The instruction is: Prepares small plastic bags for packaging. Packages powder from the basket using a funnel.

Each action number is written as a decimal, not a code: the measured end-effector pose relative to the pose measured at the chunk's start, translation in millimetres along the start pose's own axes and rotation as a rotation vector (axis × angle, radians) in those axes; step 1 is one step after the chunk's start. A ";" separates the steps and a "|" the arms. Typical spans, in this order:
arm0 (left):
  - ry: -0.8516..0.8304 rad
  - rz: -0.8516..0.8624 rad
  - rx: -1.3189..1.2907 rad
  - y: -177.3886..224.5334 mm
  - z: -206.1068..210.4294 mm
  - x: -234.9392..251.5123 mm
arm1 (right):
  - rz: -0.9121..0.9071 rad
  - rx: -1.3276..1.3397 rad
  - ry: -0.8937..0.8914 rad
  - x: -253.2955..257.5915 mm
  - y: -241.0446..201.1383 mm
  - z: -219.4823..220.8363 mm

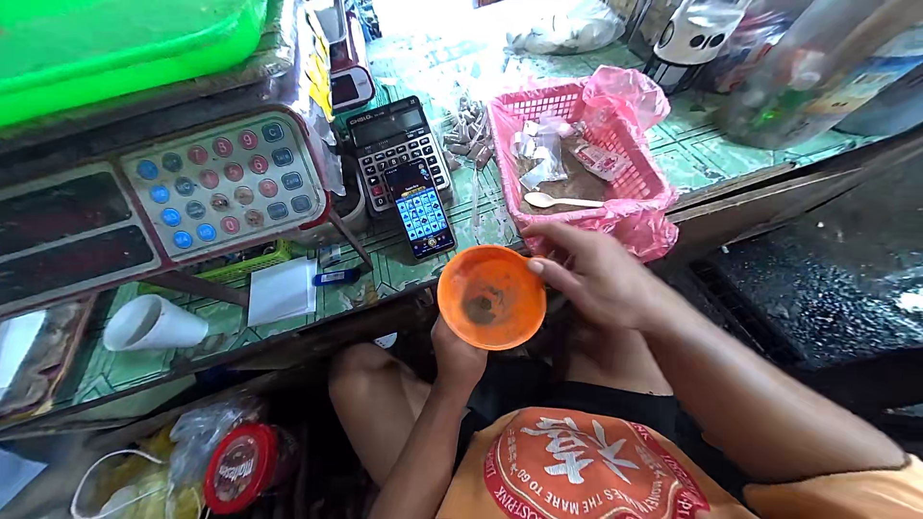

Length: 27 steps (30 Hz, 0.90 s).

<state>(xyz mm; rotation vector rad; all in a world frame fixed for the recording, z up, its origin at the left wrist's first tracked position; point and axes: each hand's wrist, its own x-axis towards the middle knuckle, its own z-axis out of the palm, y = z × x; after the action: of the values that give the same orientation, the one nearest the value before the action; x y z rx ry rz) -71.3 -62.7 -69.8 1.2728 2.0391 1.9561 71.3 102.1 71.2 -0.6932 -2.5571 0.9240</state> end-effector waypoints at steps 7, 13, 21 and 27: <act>-0.172 0.036 0.032 2.8 -22.9 4.1 | 0.144 0.677 0.111 -11.4 25.5 60.7; -0.160 -0.027 0.039 -8.3 -21.1 -16.8 | 0.151 0.481 0.090 -22.2 28.2 78.4; -0.203 -0.062 -0.157 15.1 -8.5 -17.3 | 0.095 0.414 -0.016 -13.8 22.7 36.8; -0.233 -0.052 -0.185 40.6 8.8 24.0 | 0.064 0.638 0.056 -26.7 45.5 22.7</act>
<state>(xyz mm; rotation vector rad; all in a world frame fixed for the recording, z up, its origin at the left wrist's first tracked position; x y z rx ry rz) -61.6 -47.4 -25.4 1.3213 1.7239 1.8264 97.8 106.7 20.4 -0.5874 -2.0110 1.6023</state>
